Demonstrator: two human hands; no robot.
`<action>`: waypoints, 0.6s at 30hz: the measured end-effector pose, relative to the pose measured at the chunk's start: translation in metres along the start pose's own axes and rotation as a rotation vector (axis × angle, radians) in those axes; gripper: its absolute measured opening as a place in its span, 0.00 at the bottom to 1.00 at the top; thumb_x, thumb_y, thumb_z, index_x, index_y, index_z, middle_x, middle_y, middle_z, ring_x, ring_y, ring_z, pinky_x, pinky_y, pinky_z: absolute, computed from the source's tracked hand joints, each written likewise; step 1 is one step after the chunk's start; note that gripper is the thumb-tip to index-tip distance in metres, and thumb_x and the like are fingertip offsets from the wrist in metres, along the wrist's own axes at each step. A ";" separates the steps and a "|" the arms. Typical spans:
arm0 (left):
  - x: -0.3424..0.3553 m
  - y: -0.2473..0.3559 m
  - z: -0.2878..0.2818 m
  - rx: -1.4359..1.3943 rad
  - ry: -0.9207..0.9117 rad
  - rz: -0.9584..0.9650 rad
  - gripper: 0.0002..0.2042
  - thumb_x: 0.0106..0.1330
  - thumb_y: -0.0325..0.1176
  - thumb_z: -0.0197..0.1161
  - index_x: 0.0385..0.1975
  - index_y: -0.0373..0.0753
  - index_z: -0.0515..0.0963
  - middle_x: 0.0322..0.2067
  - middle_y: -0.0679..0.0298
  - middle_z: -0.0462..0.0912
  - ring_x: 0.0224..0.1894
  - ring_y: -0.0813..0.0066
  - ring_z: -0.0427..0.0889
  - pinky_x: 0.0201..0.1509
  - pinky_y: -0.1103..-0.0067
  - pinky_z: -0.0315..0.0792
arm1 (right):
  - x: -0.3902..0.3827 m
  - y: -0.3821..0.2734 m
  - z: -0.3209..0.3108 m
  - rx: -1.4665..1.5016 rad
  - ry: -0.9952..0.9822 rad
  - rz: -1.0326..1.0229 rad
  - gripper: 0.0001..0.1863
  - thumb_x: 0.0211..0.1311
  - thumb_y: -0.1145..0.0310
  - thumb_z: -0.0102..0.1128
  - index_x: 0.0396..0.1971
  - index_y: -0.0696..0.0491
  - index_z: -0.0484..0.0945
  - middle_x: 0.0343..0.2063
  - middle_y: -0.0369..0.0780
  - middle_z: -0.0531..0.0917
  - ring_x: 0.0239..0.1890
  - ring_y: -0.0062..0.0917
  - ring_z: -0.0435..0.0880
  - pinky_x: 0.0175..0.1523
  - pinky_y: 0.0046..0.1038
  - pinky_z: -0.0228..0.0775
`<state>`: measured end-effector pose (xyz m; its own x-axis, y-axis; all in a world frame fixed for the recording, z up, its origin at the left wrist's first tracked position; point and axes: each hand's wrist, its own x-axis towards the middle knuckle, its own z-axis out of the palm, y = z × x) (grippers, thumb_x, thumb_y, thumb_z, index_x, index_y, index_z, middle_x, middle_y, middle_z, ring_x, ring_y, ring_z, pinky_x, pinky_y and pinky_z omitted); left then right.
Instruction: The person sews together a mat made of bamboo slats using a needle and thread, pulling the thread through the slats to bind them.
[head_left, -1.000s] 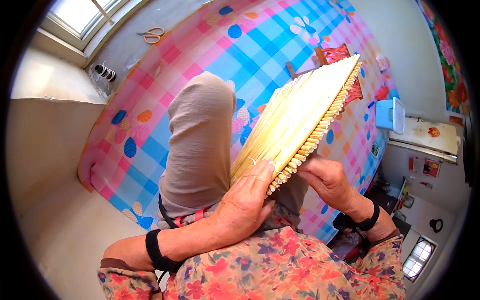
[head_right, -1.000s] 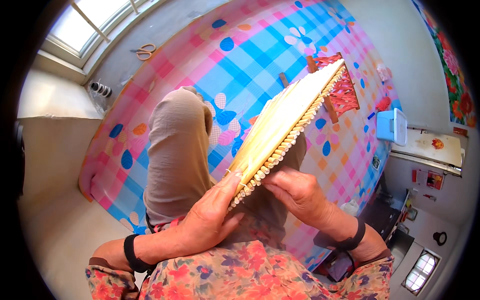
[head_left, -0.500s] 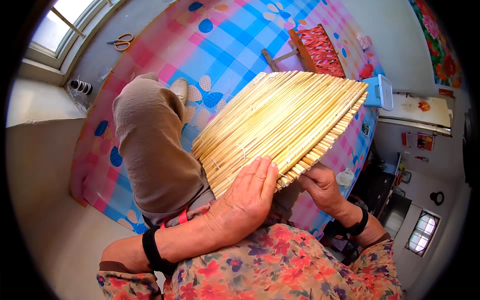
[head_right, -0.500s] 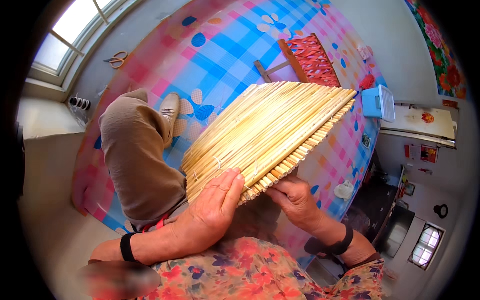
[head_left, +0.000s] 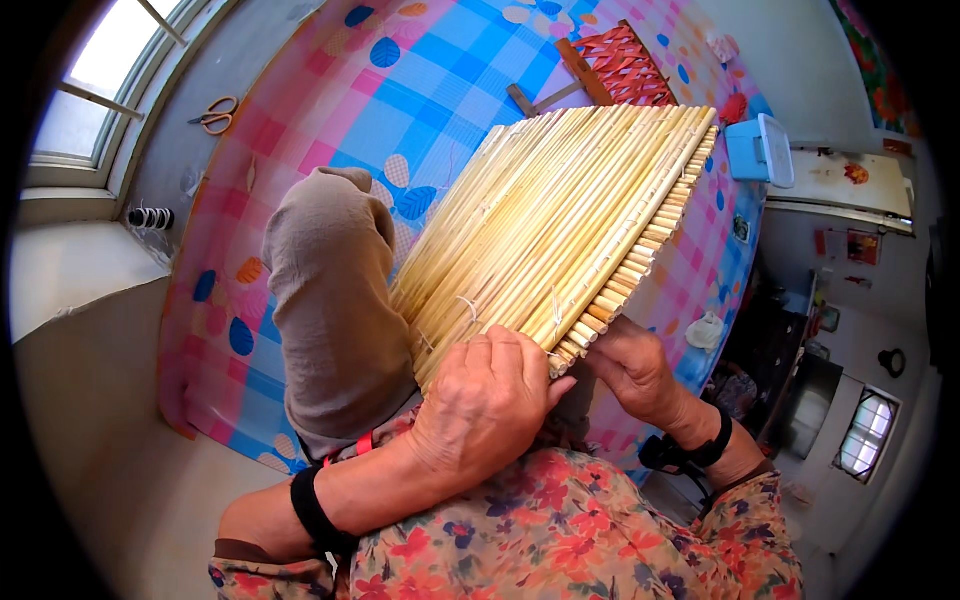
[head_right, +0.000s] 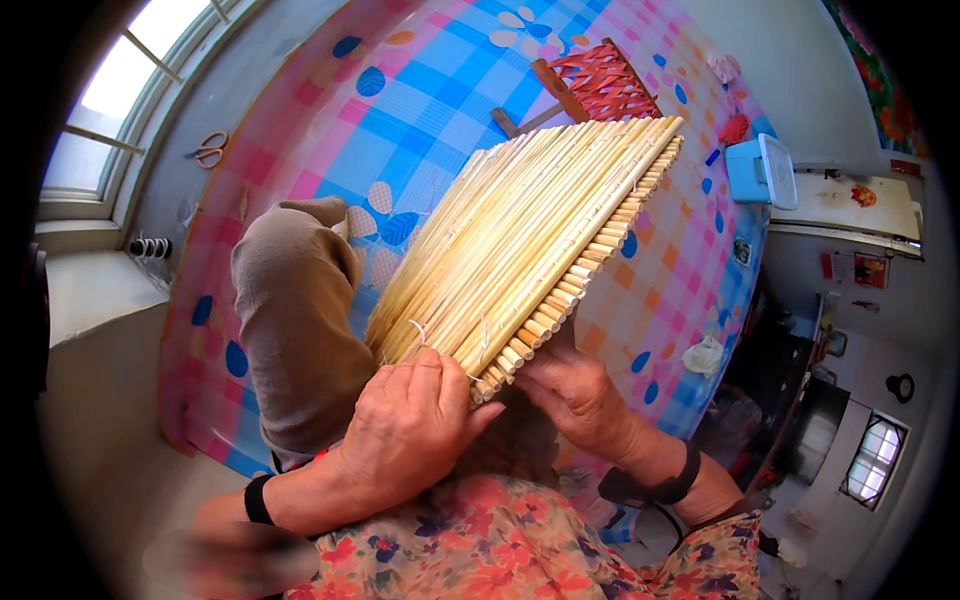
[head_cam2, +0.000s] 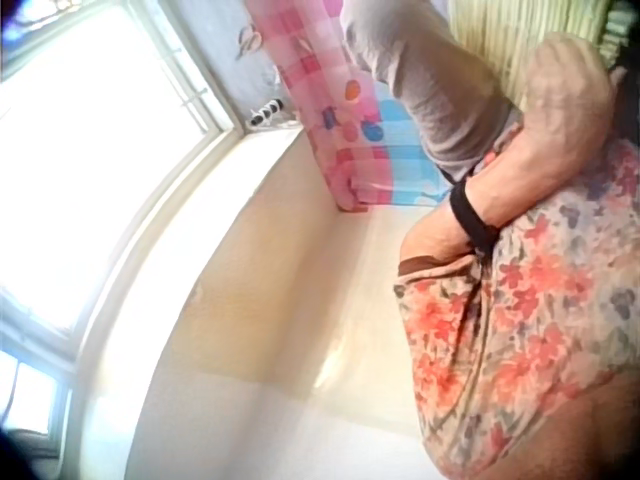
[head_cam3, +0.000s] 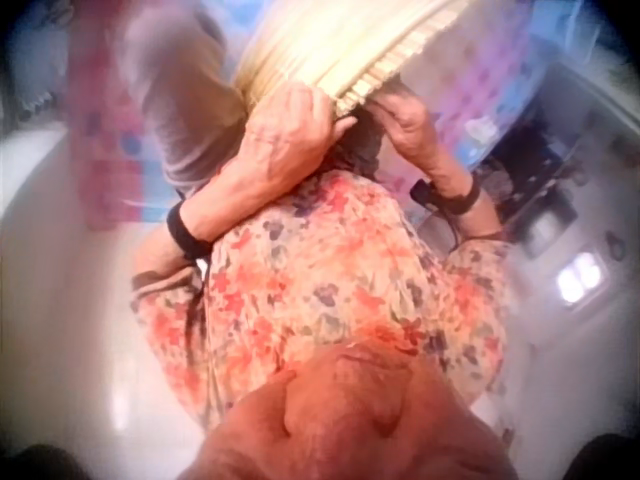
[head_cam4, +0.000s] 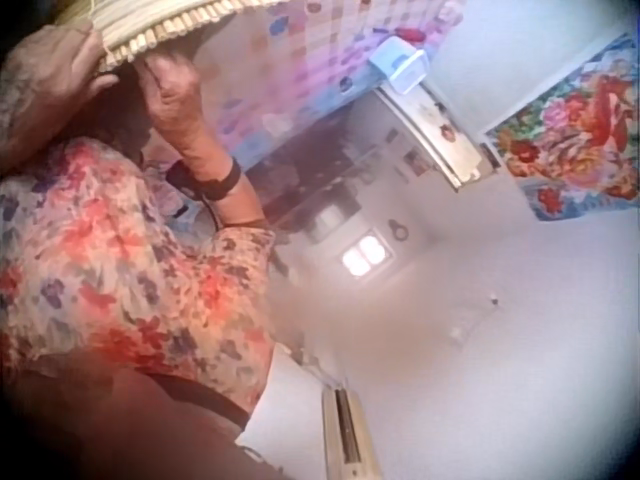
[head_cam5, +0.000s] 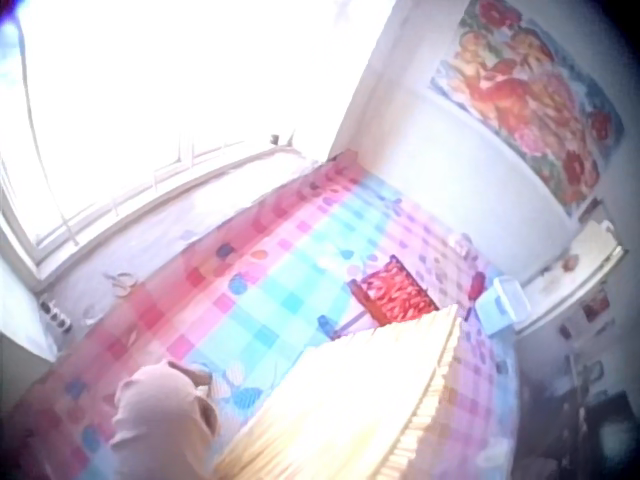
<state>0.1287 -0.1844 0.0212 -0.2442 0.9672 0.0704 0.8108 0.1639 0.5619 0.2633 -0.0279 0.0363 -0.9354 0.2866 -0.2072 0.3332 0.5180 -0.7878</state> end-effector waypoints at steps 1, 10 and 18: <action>0.001 0.000 0.002 0.030 0.011 0.002 0.20 0.53 0.40 0.64 0.36 0.27 0.70 0.28 0.53 0.73 0.29 0.62 0.76 0.31 0.73 0.70 | 0.001 0.001 -0.001 0.024 0.024 -0.009 0.11 0.51 0.81 0.58 0.36 0.60 0.78 0.34 0.46 0.79 0.38 0.39 0.78 0.44 0.30 0.70; 0.002 0.001 0.006 0.132 0.021 0.031 0.18 0.50 0.32 0.59 0.37 0.24 0.70 0.29 0.53 0.73 0.28 0.64 0.75 0.32 0.75 0.70 | 0.003 0.008 -0.011 0.107 -0.061 0.013 0.12 0.54 0.79 0.57 0.40 0.58 0.77 0.36 0.46 0.79 0.42 0.39 0.78 0.46 0.31 0.69; 0.003 -0.004 0.009 0.137 0.113 0.088 0.14 0.51 0.27 0.52 0.35 0.23 0.71 0.25 0.55 0.71 0.24 0.68 0.73 0.29 0.78 0.68 | 0.014 0.002 -0.012 0.058 -0.088 -0.017 0.12 0.55 0.79 0.56 0.41 0.59 0.77 0.36 0.45 0.80 0.41 0.40 0.79 0.46 0.30 0.70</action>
<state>0.1296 -0.1804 0.0123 -0.2215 0.9521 0.2110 0.8947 0.1124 0.4322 0.2526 -0.0132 0.0387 -0.9483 0.2052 -0.2419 0.3126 0.4738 -0.8233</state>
